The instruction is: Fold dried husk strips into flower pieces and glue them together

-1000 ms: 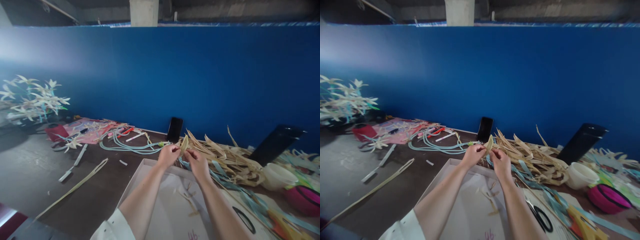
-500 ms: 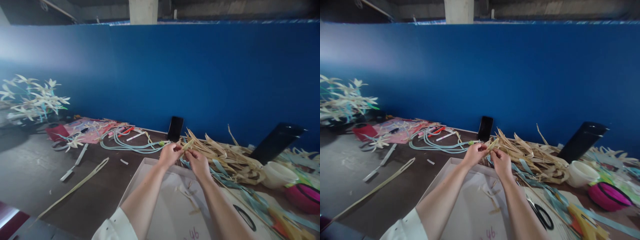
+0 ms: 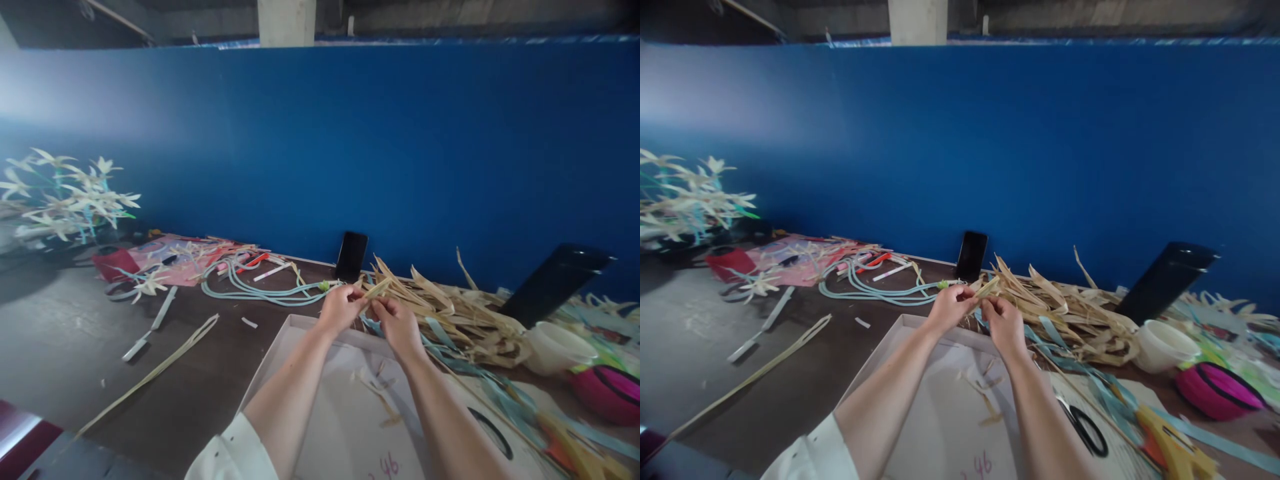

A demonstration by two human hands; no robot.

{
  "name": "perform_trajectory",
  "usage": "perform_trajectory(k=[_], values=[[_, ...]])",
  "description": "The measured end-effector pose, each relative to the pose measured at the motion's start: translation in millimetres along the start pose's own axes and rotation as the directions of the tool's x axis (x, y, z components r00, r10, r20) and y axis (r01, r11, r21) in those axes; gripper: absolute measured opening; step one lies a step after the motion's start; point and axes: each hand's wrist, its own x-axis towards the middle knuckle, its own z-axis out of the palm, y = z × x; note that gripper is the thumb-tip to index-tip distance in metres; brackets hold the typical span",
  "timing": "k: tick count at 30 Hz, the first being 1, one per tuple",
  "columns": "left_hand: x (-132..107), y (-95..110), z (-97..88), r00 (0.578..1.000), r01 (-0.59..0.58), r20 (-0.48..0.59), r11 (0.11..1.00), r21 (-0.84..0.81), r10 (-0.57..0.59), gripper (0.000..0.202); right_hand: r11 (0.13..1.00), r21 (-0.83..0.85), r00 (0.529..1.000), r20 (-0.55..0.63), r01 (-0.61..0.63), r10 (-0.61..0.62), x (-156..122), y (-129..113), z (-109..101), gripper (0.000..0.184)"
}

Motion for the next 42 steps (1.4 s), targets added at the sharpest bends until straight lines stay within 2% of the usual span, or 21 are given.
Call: perform_trajectory(k=[10,21,30,38,42], values=[[-2.2,5.0,-2.6,1.000,-0.011,0.000,0.999,0.046,0.011,0.018,1.000,0.001,0.999,-0.043,0.000,0.000,-2.0,-11.3,0.3,0.034],[-4.3,9.9,-3.9,1.000,0.001,-0.009,0.997,0.074,0.000,0.018,0.998,-0.053,0.997,-0.053,0.047,-0.050,-3.0,-12.1,-1.4,0.034],[-2.9,6.3,2.0,0.998,-0.052,-0.018,0.992,0.114,0.055,0.015,0.974,-0.223,0.983,-0.166,0.035,-0.074,-4.2,-14.7,1.9,0.025],[-0.7,0.8,5.4,1.000,-0.026,-0.004,0.999,0.043,0.026,0.014,0.944,-0.326,0.977,-0.180,0.052,-0.116,-5.6,-11.3,4.9,0.022],[-3.4,7.6,3.6,1.000,-0.007,0.006,1.000,0.009,0.007,0.014,0.945,-0.326,0.978,-0.178,0.043,-0.106,-3.2,-5.9,3.9,0.023]])
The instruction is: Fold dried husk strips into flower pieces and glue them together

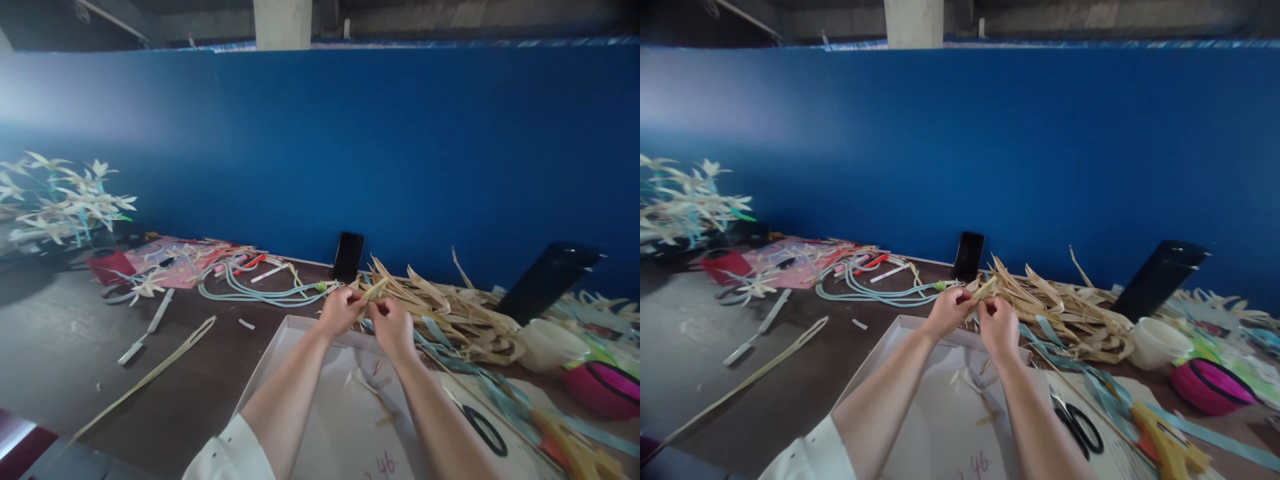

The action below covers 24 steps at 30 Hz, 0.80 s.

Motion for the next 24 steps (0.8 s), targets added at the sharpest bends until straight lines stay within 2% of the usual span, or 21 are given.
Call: perform_trajectory(k=[4,6,8,10,12,13,16,18,20,21,22,24], values=[[-3.5,14.3,-2.4,0.999,-0.041,0.022,0.990,-0.131,0.044,0.020,0.991,0.015,0.990,-0.048,-0.130,0.131,8.9,10.2,-7.1,0.022],[-2.7,17.5,-5.0,1.000,0.004,-0.012,0.984,-0.180,-0.006,0.025,0.982,0.051,0.980,-0.063,-0.184,0.187,12.8,13.9,-12.2,0.024],[0.5,15.2,-10.3,0.990,0.074,-0.106,0.979,-0.189,-0.096,0.030,0.979,0.091,0.980,-0.073,-0.181,0.188,14.7,16.4,-15.1,0.027],[4.6,8.1,-18.7,0.949,0.139,-0.258,0.974,-0.180,-0.183,0.032,0.973,0.146,0.978,-0.075,-0.180,0.192,15.4,19.1,-14.6,0.030],[8.0,-1.9,-28.8,0.882,0.206,-0.413,0.974,-0.099,-0.229,0.031,0.944,0.245,0.967,-0.068,-0.223,0.246,15.9,23.0,-11.3,0.033],[8.9,-7.1,-33.6,0.861,0.238,-0.458,0.971,-0.022,-0.222,0.029,0.917,0.311,0.957,-0.066,-0.249,0.282,16.2,25.0,-9.2,0.035],[9.1,-19.6,-42.7,0.847,0.312,-0.495,0.935,0.170,-0.193,0.032,0.815,0.501,0.935,-0.035,-0.290,0.354,16.8,27.8,-3.6,0.038],[8.2,-22.7,-42.2,0.829,0.322,-0.540,0.912,0.253,-0.144,0.045,0.763,0.569,0.930,0.007,-0.306,0.368,15.7,25.3,-1.9,0.037],[7.3,-20.6,-36.9,0.841,0.237,-0.540,0.916,0.323,-0.027,0.048,0.737,0.598,0.934,0.059,-0.316,0.353,13.2,19.9,-1.6,0.036],[6.9,-17.9,-33.0,0.865,0.158,-0.500,0.925,0.346,0.040,0.042,0.734,0.601,0.938,0.084,-0.316,0.335,11.5,16.6,-1.8,0.037],[6.4,-14.5,-28.5,0.900,0.091,-0.430,0.936,0.340,0.069,0.034,0.736,0.601,0.943,0.104,-0.312,0.315,9.8,13.5,-1.9,0.037],[5.0,-7.3,-19.2,0.963,0.007,-0.262,0.971,0.238,0.057,0.023,0.739,0.604,0.952,0.138,-0.299,0.273,6.2,8.0,-1.5,0.037]])
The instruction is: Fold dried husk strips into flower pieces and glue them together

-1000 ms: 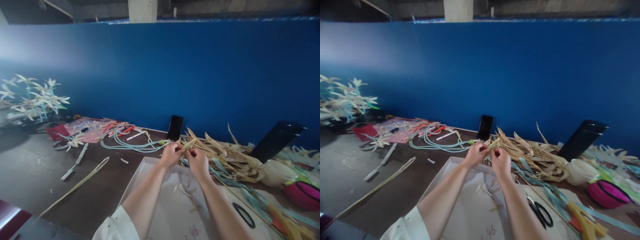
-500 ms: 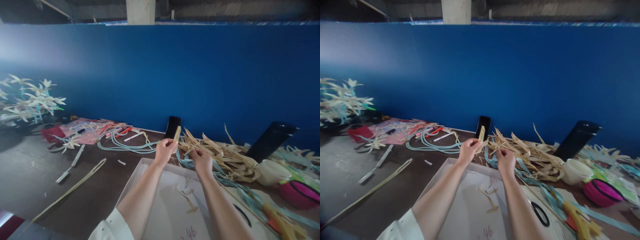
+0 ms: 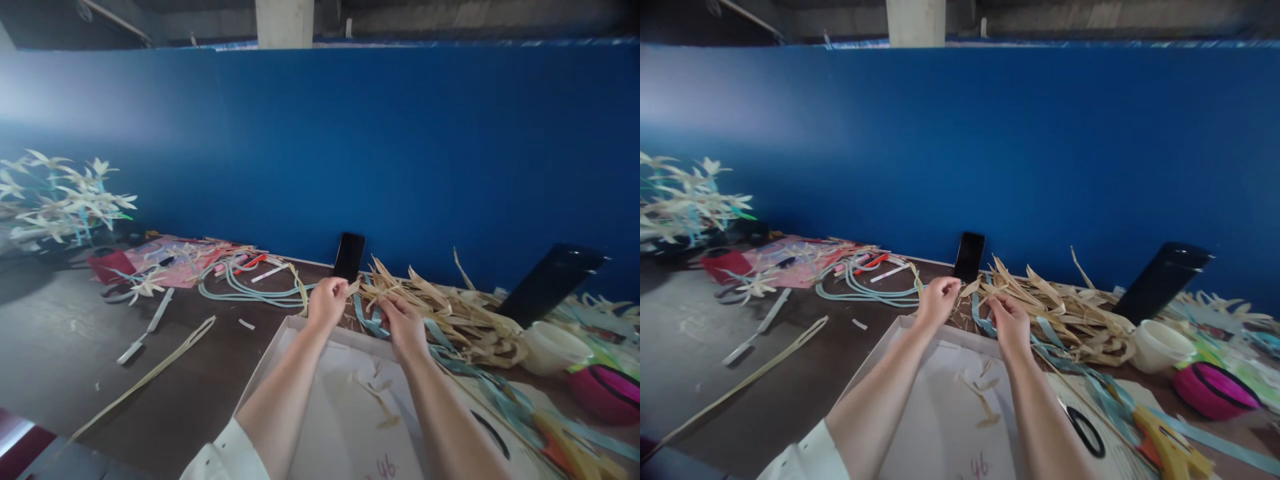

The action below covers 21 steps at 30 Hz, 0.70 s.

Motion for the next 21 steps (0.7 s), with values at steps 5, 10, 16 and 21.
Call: perform_trajectory(k=[5,10,16,21], values=[[-6.9,11.4,12.0,0.942,0.115,0.336,0.950,-0.289,-0.012,0.028,0.999,0.030,0.997,0.079,-0.014,0.011,-6.5,-1.1,6.2,0.038],[-6.3,7.1,14.8,0.916,0.238,0.387,0.918,-0.316,-0.104,0.022,0.997,0.047,0.995,0.091,-0.055,0.051,-6.8,-1.1,7.7,0.037],[-7.0,6.0,16.0,0.902,0.259,0.415,0.919,-0.298,-0.120,0.024,0.992,0.101,0.995,0.073,-0.079,0.072,-6.4,-1.7,6.1,0.039],[-7.5,4.7,18.0,0.879,0.297,0.465,0.887,-0.354,-0.109,0.028,0.999,0.019,0.997,0.078,-0.026,0.025,-5.6,-1.9,4.5,0.036]])
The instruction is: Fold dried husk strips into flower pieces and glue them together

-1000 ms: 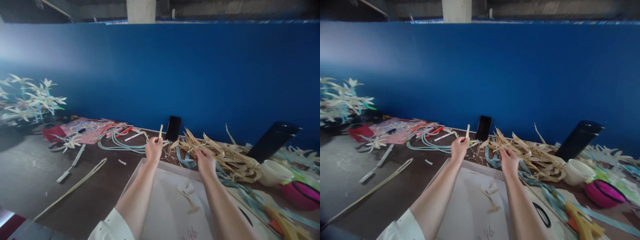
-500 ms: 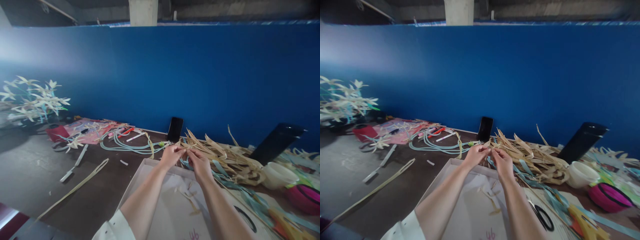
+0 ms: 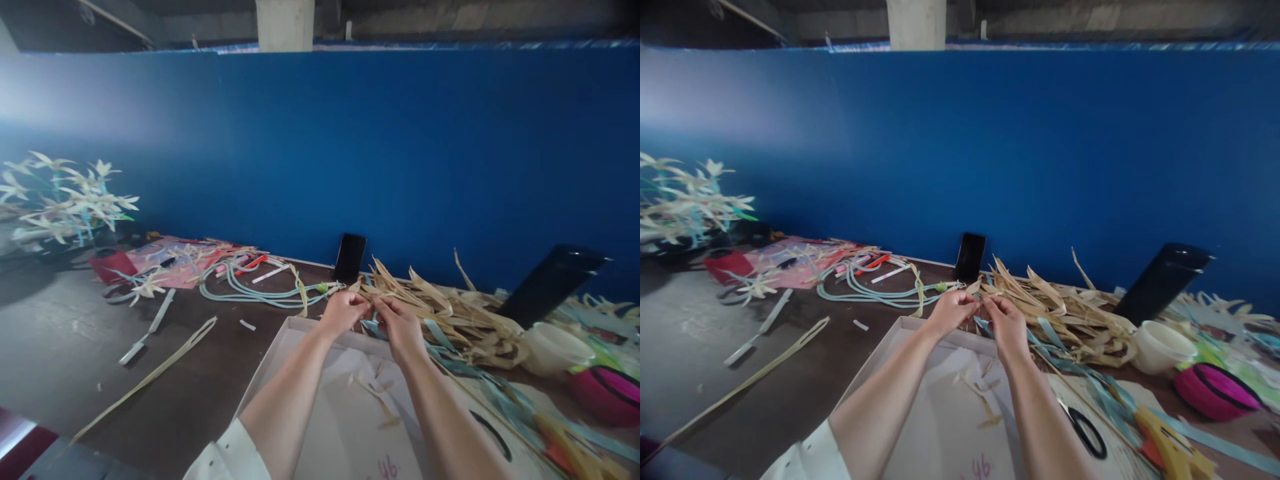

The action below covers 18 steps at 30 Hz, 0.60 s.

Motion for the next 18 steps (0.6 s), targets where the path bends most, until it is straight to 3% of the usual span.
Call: perform_trajectory(k=[8,14,18], values=[[0.2,-1.2,-0.2,0.992,-0.008,0.129,0.999,-0.034,0.012,0.028,0.999,0.040,0.992,-0.119,-0.035,0.040,10.5,6.3,-6.9,0.034],[-3.2,2.9,-0.1,0.988,0.021,0.152,0.999,-0.031,-0.016,0.026,0.976,0.216,0.974,-0.217,-0.011,0.059,10.8,-2.8,-11.4,0.033],[-3.0,1.8,0.2,0.986,0.011,0.167,1.000,-0.025,-0.007,0.027,0.975,0.223,0.965,-0.256,0.009,0.049,10.5,-6.4,-13.2,0.029]])
